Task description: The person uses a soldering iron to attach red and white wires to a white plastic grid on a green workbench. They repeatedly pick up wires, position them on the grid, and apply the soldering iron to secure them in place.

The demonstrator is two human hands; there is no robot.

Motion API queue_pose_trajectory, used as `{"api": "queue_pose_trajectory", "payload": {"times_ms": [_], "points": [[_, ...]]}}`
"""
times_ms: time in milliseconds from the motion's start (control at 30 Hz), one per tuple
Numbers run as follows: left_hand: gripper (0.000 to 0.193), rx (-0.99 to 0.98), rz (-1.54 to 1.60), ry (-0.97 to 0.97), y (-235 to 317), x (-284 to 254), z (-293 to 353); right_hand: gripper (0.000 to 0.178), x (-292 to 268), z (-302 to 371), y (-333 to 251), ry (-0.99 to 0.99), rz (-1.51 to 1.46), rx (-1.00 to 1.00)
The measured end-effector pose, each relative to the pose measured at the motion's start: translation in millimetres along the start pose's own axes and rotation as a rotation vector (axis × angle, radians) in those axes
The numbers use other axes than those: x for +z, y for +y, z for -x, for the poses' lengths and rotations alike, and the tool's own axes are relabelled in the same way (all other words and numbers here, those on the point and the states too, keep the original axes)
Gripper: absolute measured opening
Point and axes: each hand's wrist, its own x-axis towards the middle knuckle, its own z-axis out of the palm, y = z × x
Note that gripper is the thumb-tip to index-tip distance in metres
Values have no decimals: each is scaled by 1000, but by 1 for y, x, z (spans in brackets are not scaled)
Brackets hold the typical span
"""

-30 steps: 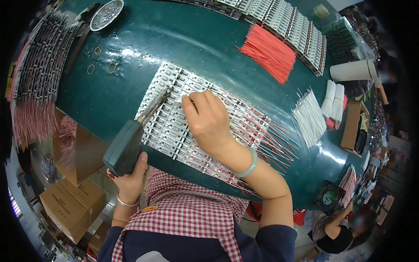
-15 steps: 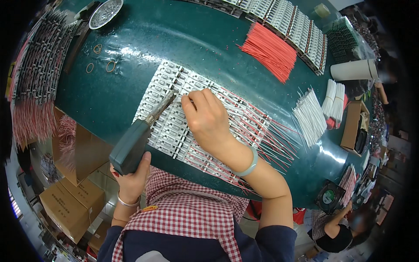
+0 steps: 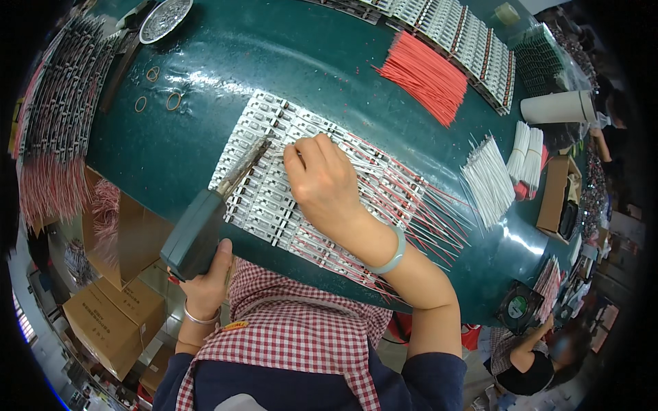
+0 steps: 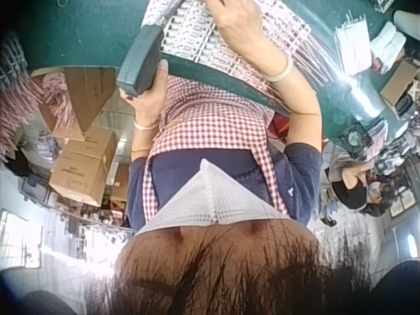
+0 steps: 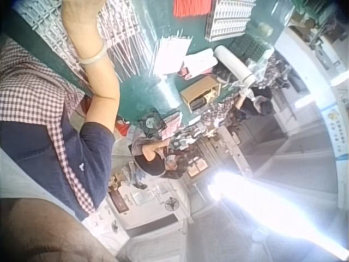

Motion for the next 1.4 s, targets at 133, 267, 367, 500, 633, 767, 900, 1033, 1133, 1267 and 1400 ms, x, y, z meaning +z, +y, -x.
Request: {"api": "queue_pose_trajectory", "payload": {"times_ms": [133, 267, 367, 500, 633, 767, 900, 1033, 1133, 1267, 1400], "points": [[21, 64, 7, 34, -1, 2, -1, 28, 1, 0, 1, 10, 6, -8], [21, 69, -15, 39, 1, 1, 0, 28, 2, 0, 0, 9, 6, -3], [20, 60, -31, 37, 1, 0, 1, 28, 2, 2, 1, 11, 0, 3], [21, -77, 25, 34, -3, -4, 9, 31, -1, 4, 0, 41, 22, -24], [22, 5, -12, 13, -3, -6, 7, 32, -3, 8, -8, 16, -23, -3], [23, 30, -35, -15, -4, -9, 7, 31, 0, 9, -10, 10, -21, 3], [22, -69, 30, -27, -5, -7, 10, 31, 0, 8, -11, -1, -15, 3], [20, -114, 78, -52, -6, -5, 10, 31, 1, 8, -11, -2, -2, -1], [19, -142, 105, -45, -4, -3, 9, 31, 0, 7, -11, -6, 8, -6], [17, -103, 79, -47, 0, -3, 6, 32, -1, 7, -12, -19, 17, -11], [17, -124, 84, -47, -2, -5, 9, 32, -1, 7, -12, -18, 20, -12]]}}
